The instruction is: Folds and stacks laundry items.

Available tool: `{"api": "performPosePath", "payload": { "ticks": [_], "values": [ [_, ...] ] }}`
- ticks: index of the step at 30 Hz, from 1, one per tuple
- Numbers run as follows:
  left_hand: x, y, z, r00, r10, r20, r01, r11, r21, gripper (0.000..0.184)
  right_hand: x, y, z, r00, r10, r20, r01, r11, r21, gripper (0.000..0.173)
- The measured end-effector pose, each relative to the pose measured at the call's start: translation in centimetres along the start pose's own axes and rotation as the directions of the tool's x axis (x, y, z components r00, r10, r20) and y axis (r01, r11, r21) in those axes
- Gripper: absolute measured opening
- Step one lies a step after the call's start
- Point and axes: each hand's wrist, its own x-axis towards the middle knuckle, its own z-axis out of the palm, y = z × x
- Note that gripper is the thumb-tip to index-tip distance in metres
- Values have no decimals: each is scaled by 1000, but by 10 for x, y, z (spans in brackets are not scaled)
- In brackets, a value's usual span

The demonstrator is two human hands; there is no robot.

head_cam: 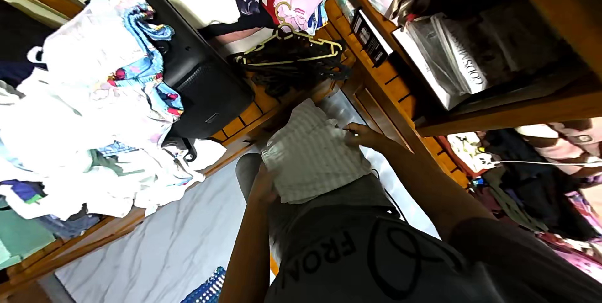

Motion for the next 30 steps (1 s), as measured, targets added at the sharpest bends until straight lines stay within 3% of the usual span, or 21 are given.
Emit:
{"api": "performPosePath", "payload": {
  "ticks": [1, 4, 6, 9, 11, 13, 16, 19, 20, 23, 26, 28, 30],
  "values": [
    [-2, 2, 0, 999, 27, 17, -27, 1000, -13, 60, 1, 3, -3, 1000, 14, 8, -15, 995, 99, 33],
    [-8, 29, 9, 956, 253, 151, -263, 963, 55, 59, 3, -21, -7, 975, 170, 141, -197, 959, 204, 69],
    [-19, 68, 26, 884, 344, 316, -420, 881, 218, 69, 4, -40, -7, 960, 147, 238, -194, 963, 186, 75],
    [-50, 132, 66, 777, 357, 519, -591, 699, 403, 81, 9, -65, -1, 975, -88, 203, 23, 953, 302, 75],
    [-68, 164, 83, 685, 379, 623, -709, 543, 450, 79, 16, -80, 1, 961, -276, 6, 225, 797, 561, 84],
    [-80, 187, 87, 620, 408, 670, -783, 378, 494, 77, 24, -97, -13, 887, -434, -160, 409, 573, 710, 93],
    [-85, 210, 77, 564, 473, 677, -823, 254, 508, 76, 24, -120, -48, 781, -543, -308, 558, 385, 735, 53],
    [-80, 239, 67, 516, 561, 648, -854, 280, 438, 82, 6, -155, -82, 683, -648, -337, 655, 339, 675, 27],
    [-76, 246, 67, 523, 607, 598, -849, 309, 428, 86, 0, -168, -85, 686, -653, -321, 659, 370, 655, 23],
    [-59, 252, 65, 650, 642, 406, -750, 455, 480, 98, -19, -200, -78, 827, -477, -296, 559, 650, 514, 15],
    [-61, 267, 68, 637, 656, 404, -769, 577, 274, 99, -23, -223, -85, 824, -480, -300, 563, 631, 534, 18],
    [-59, 264, 68, 681, 618, 394, -728, 630, 271, 81, -18, -223, -75, 886, -284, -366, 446, 737, 508, 10],
    [-54, 266, 70, 729, 589, 347, -684, 635, 358, 56, -11, -225, -74, 868, -138, -477, 369, 822, 433, 28]
  ]
}}
